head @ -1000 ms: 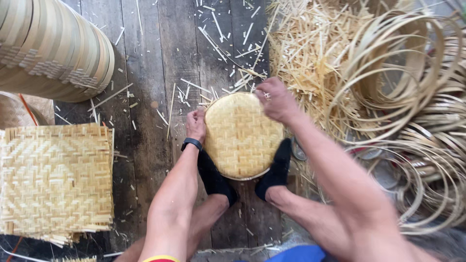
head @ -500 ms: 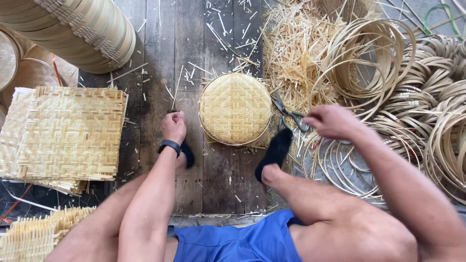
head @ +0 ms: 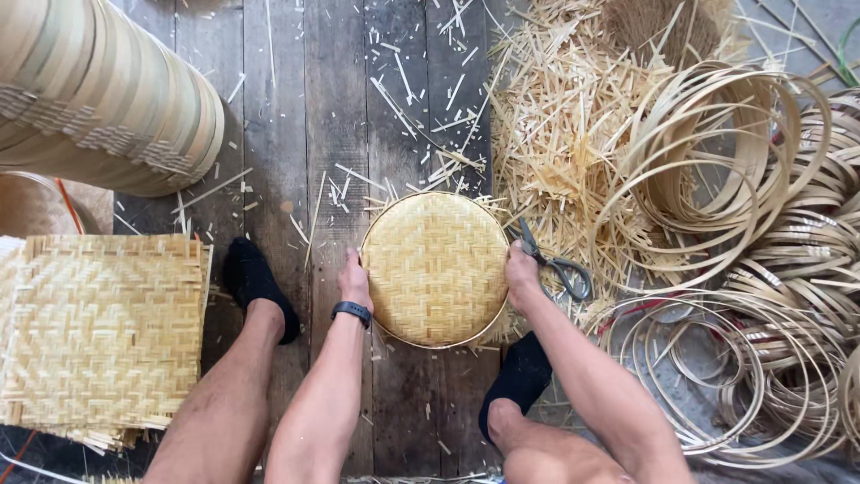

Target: The person weaves bamboo strips into a circular base by hand, trims the excess material with scissors, and places the woven component into a wooden mold to shape it.

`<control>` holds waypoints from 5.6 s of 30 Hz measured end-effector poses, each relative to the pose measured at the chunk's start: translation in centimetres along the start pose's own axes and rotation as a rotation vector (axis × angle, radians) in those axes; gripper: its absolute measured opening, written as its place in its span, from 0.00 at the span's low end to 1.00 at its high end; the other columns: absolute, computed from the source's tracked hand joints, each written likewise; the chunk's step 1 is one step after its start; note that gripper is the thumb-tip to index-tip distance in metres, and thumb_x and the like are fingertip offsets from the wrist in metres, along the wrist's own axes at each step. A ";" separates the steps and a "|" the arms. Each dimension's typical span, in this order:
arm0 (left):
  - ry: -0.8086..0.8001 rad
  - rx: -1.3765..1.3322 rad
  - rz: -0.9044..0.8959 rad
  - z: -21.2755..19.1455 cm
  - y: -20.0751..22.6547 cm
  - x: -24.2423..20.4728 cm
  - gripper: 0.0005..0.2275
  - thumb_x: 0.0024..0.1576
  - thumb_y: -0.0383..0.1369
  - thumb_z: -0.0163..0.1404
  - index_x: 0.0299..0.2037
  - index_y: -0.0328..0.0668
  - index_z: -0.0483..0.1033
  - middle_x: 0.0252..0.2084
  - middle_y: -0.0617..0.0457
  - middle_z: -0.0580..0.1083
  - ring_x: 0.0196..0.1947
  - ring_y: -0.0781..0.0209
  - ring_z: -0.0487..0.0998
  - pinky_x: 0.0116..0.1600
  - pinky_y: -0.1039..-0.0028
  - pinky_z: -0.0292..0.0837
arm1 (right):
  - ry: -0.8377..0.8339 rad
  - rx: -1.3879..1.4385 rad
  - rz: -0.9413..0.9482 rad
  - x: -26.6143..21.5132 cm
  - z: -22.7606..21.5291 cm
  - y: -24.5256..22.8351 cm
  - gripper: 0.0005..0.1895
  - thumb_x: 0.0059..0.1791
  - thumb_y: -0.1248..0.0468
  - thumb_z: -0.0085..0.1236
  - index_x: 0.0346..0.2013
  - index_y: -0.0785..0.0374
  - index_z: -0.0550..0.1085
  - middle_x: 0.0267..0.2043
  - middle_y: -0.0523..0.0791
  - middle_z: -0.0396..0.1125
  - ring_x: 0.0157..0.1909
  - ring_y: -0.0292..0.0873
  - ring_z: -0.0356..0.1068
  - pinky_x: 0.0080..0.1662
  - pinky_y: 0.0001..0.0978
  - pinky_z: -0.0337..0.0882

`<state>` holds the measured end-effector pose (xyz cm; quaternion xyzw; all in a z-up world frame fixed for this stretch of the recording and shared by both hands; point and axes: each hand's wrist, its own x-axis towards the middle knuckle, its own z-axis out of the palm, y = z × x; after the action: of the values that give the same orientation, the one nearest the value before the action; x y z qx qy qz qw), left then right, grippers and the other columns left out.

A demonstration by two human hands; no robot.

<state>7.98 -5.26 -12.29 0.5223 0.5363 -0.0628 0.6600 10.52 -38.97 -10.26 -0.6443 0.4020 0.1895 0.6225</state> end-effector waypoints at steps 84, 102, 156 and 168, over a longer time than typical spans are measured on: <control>-0.117 1.031 1.137 11.3 -2.3 -17.2 0.53 0.42 0.43 0.60 0.74 0.24 0.40 0.78 0.29 0.41 0.79 0.34 0.33 0.78 0.46 0.22 | -0.116 -1.157 -0.110 -6.9 -16.0 -3.0 0.29 0.46 0.39 0.60 0.45 0.61 0.77 0.42 0.52 0.76 0.46 0.50 0.77 0.54 0.41 0.73; -0.423 1.160 1.214 9.5 -1.9 -18.6 0.52 0.39 0.42 0.61 0.74 0.30 0.45 0.79 0.37 0.44 0.80 0.41 0.37 0.79 0.52 0.28 | -0.088 -1.466 -0.686 -8.2 -9.2 -8.0 0.38 0.43 0.36 0.58 0.51 0.65 0.71 0.49 0.54 0.66 0.55 0.53 0.66 0.56 0.47 0.69; -0.895 1.275 1.139 5.3 -0.3 -18.3 0.42 0.38 0.28 0.58 0.70 0.41 0.61 0.79 0.42 0.46 0.80 0.46 0.41 0.79 0.58 0.42 | -0.101 -1.574 -0.656 -2.0 -6.7 -4.5 0.25 0.50 0.45 0.56 0.35 0.67 0.75 0.38 0.53 0.68 0.40 0.45 0.70 0.43 0.38 0.75; -0.185 1.399 0.520 11.0 -1.8 -21.2 0.46 0.44 0.53 0.54 0.71 0.32 0.52 0.71 0.28 0.54 0.74 0.24 0.43 0.76 0.43 0.32 | -0.080 -1.562 -0.783 -3.1 -8.0 -4.0 0.34 0.47 0.39 0.58 0.43 0.71 0.71 0.42 0.54 0.66 0.44 0.50 0.66 0.50 0.44 0.70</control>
<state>5.10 -24.51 1.66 0.9222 0.1729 -0.2748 0.2102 9.62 -46.09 -4.17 -0.9711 -0.1152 0.2059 0.0369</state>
